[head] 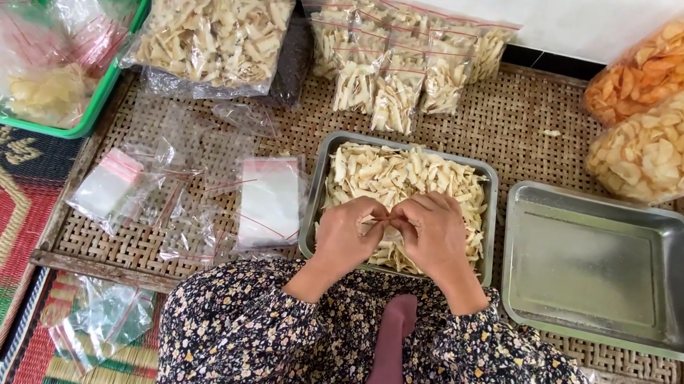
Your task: Manually packaging small snack items into individual plastic zip-lock bags from a tray.
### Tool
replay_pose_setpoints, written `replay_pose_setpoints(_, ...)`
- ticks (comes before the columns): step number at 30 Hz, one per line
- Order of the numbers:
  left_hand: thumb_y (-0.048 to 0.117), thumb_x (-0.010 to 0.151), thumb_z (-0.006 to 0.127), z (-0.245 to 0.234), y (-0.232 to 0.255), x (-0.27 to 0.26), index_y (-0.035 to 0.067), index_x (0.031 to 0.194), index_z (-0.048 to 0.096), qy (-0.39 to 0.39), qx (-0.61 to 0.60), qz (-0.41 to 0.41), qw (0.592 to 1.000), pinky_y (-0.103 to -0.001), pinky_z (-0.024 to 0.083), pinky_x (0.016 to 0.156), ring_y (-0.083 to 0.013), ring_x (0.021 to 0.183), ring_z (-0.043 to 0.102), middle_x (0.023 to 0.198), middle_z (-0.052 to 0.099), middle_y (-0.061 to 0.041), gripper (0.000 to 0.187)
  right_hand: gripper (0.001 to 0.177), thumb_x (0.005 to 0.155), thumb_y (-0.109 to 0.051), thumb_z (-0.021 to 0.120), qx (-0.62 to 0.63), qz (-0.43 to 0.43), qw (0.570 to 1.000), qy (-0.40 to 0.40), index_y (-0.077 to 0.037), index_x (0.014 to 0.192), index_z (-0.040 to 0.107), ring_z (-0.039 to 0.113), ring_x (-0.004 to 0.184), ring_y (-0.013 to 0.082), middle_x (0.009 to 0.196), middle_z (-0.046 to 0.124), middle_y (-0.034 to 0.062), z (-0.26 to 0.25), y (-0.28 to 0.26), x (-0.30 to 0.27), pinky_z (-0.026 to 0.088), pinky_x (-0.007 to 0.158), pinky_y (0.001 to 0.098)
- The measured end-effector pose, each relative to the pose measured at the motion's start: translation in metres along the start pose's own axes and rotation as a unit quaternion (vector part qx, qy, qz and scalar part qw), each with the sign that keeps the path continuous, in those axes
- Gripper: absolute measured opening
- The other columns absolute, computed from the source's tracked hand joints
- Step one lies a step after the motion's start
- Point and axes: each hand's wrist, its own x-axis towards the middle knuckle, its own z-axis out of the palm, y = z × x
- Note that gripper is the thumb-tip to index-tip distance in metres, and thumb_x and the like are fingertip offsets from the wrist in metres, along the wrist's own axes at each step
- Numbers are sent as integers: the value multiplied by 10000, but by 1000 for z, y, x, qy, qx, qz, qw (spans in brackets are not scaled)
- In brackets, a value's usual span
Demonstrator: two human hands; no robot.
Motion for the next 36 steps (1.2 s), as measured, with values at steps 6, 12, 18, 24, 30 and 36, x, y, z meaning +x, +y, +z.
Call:
replay_pose_setpoints(6,-25,891,750,3,-2,3,75,862,723,56,-40,2,998,-450,592,796,-345,866,742,897,763,-97,107,140,863,-303,798,29,34,998,37,-233,786,705,690,832,229,701,666,-62,-13,1,7,512,920,425)
replay_pose_setpoints(12,-71,832,769,6,-13,6,104,824,758,90,-11,15,996,-379,574,816,-236,884,712,897,751,-31,176,150,897,-281,780,177,149,971,-54,-173,985,724,702,996,301,889,742,44,-13,5,4,507,960,489)
replay_pose_setpoints(18,-47,927,716,-13,12,15,40,909,744,112,-145,-55,982,-382,474,788,-160,861,573,937,712,-72,93,657,805,-226,886,381,296,869,-114,-156,1387,590,631,1233,325,1273,702,129,-34,-21,11,431,1097,494)
replay_pose_setpoints(24,-9,935,742,0,-12,30,58,907,745,116,-162,-41,979,-395,491,767,-190,814,610,928,738,-92,72,577,805,-74,861,451,326,826,-93,-81,1341,646,711,1002,250,1027,749,112,-3,-6,7,598,867,360)
replay_pose_setpoints(30,157,1021,635,-13,35,55,-88,1513,260,-22,-158,-116,980,-649,406,1102,-507,1358,444,1415,528,-295,666,386,872,-147,834,359,353,863,-35,-95,1241,734,738,830,197,883,780,121,46,54,-2,632,702,309)
replay_pose_setpoints(36,543,1019,473,-6,37,64,25,1624,189,-157,-46,-194,967,-709,280,1136,-537,1488,237,1582,314,-329,846,289,1025,-181,650,317,432,840,85,23,1228,672,690,838,185,942,743,121,-28,48,56,589,726,384)
